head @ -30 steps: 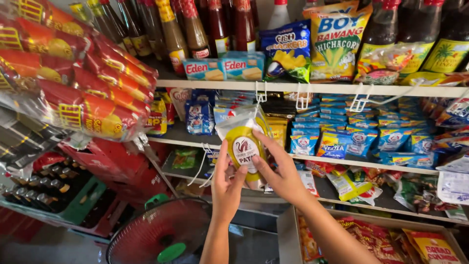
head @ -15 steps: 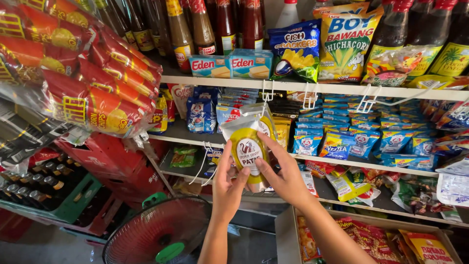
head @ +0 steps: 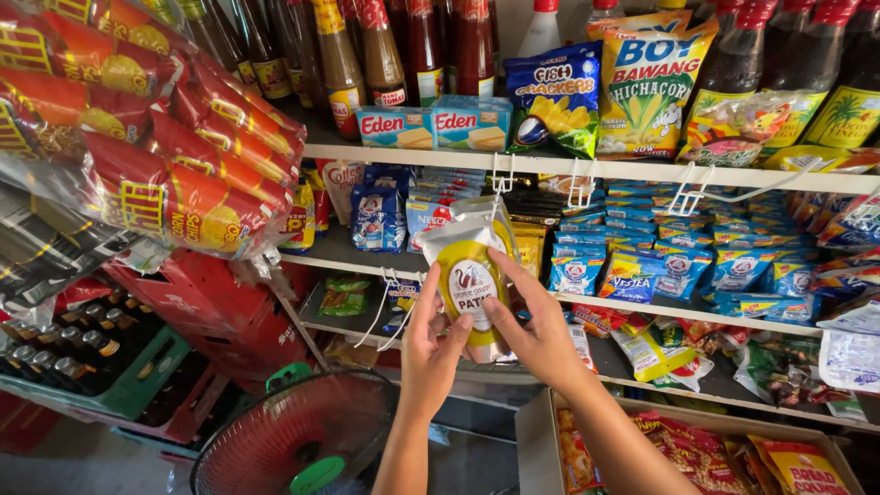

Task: The person organizes various packaged food items on a store shelf. They repeatedly pick up items like crackers, bread crumbs, and seasoning packets from a cardboard box and place them onto the shelf, arranging them among other products.

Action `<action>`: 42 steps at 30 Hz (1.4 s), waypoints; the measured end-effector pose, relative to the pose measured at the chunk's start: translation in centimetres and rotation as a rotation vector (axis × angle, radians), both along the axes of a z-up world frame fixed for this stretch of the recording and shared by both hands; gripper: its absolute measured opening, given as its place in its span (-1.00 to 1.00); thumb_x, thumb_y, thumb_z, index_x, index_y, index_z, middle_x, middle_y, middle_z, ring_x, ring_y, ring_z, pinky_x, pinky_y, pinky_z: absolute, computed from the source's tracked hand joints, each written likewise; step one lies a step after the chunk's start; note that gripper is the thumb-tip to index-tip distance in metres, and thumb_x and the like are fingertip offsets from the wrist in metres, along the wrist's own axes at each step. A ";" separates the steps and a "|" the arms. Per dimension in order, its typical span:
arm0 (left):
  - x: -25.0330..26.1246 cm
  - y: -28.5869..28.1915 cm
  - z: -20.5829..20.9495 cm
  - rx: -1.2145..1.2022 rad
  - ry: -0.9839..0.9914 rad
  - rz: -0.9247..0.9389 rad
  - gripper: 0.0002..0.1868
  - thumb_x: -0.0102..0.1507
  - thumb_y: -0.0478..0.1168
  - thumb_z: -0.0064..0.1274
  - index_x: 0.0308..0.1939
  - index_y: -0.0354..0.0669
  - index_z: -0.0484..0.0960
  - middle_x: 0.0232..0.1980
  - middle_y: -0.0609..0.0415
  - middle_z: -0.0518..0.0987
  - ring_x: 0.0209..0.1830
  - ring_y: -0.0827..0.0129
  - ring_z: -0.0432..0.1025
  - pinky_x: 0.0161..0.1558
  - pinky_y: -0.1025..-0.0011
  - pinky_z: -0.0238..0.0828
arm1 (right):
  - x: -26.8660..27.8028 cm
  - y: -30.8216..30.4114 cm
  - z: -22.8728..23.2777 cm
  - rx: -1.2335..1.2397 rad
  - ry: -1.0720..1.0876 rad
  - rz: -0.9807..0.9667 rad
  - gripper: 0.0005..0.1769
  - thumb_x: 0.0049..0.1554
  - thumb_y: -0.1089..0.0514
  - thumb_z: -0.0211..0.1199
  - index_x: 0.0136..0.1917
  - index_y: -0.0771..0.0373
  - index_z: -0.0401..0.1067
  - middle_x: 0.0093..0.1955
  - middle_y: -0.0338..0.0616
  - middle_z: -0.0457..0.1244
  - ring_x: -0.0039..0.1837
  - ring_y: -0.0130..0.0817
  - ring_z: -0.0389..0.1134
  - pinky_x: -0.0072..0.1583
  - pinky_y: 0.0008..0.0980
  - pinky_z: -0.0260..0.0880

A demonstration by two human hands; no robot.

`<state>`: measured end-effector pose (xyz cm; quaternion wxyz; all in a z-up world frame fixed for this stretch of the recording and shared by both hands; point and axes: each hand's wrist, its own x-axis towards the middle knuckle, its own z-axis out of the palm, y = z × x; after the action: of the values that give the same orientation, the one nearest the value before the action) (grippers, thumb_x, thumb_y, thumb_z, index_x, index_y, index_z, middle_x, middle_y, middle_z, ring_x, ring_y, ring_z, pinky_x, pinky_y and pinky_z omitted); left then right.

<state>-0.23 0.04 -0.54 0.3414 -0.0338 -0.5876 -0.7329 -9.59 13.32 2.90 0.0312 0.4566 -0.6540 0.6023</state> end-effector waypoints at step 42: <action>-28.8 21.6 -16.9 0.096 -0.211 -0.222 -0.46 0.34 -0.04 0.09 0.33 -0.21 0.51 0.04 0.00 0.65 -0.10 0.42 0.53 -0.09 0.46 0.48 | -21.5 21.6 -18.8 -0.188 -0.302 -0.133 -0.46 0.28 0.31 0.18 0.51 0.20 0.24 0.33 -0.10 0.29 0.31 -0.38 0.35 0.29 -0.38 0.40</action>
<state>-28.98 21.59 -17.44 0.1957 -0.0050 -0.5771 -0.7929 -31.09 34.91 -15.92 0.0151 0.3118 -0.6208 0.7192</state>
